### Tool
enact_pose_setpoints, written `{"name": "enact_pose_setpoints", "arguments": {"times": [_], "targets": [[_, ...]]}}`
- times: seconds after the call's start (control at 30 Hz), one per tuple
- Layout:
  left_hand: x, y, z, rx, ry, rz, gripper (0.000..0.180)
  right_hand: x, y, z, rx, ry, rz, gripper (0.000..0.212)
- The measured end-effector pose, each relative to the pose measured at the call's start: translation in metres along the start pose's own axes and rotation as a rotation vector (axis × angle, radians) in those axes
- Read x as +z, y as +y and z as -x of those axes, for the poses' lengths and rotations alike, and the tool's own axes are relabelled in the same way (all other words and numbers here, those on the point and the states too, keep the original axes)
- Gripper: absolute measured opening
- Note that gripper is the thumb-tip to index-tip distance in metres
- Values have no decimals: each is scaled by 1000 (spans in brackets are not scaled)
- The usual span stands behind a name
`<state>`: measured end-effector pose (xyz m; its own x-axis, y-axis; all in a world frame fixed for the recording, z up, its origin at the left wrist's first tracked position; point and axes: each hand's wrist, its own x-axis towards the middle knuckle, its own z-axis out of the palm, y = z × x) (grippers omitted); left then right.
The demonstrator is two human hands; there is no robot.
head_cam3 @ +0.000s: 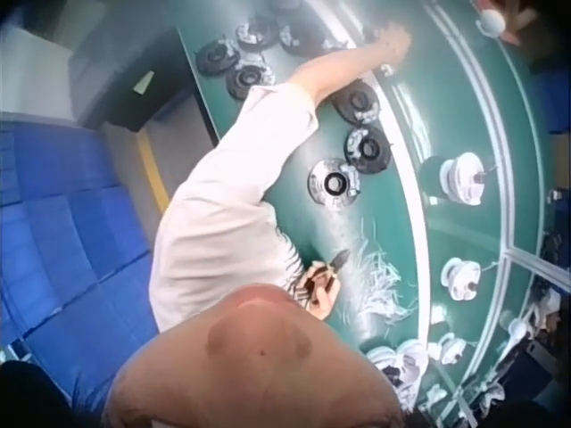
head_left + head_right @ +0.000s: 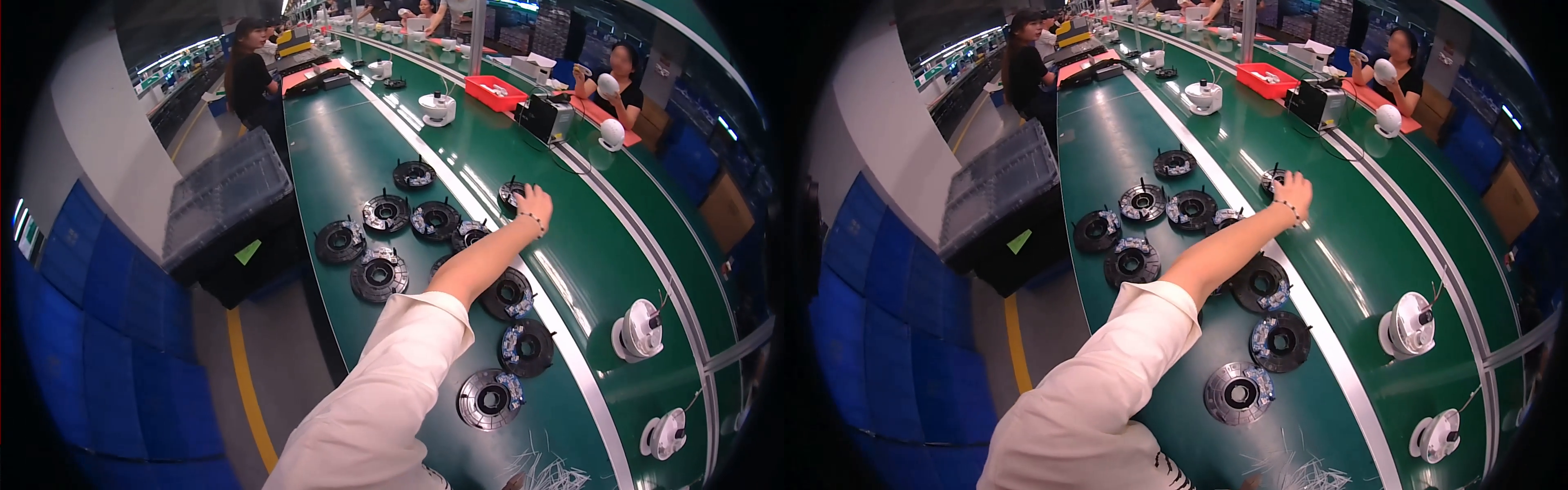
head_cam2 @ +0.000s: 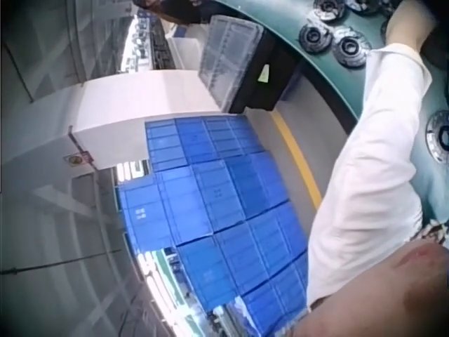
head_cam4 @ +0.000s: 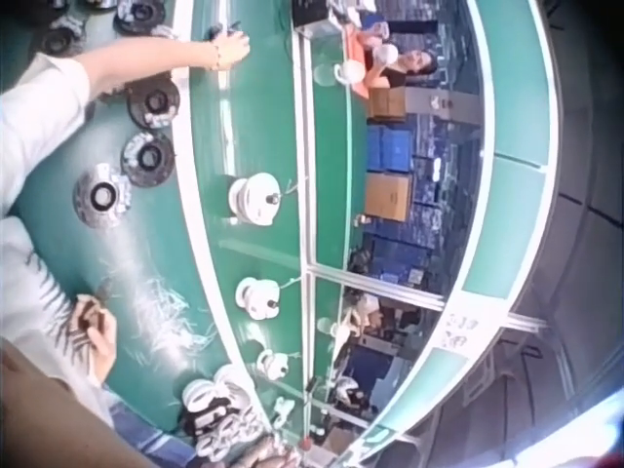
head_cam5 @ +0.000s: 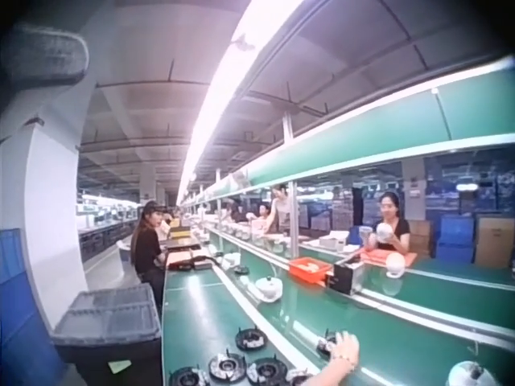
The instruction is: Assembling internal components into dome-style housings and trimming excess wiring with pliers on a factory assembly line.
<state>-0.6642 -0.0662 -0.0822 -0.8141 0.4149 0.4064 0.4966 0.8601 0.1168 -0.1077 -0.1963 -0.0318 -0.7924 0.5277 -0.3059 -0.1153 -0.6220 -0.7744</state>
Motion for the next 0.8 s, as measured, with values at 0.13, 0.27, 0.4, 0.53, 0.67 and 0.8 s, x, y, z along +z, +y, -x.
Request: {"name": "enact_pose_setpoints", "arguments": {"times": [0.13,0.27,0.4,0.53,0.67,0.8], "targets": [[17,-34,-6,-69,-237,63,56,-16,19,-5,-258,-64,124,35],[12,-28,-4,12,-350,25,40,-21,22,-11,-394,-199,207,34],[11,-21,0,74,-256,-10,22,-12,15,-8,-416,-173,273,33],[1,-5,10,146,-240,23,20,6,-2,-8,35,58,-152,34],[-67,-2,42,350,-151,253,29,3,-11,-5,111,65,-245,39],[-177,-44,131,596,47,513,37,5,-17,-9,166,25,-219,37]]}}
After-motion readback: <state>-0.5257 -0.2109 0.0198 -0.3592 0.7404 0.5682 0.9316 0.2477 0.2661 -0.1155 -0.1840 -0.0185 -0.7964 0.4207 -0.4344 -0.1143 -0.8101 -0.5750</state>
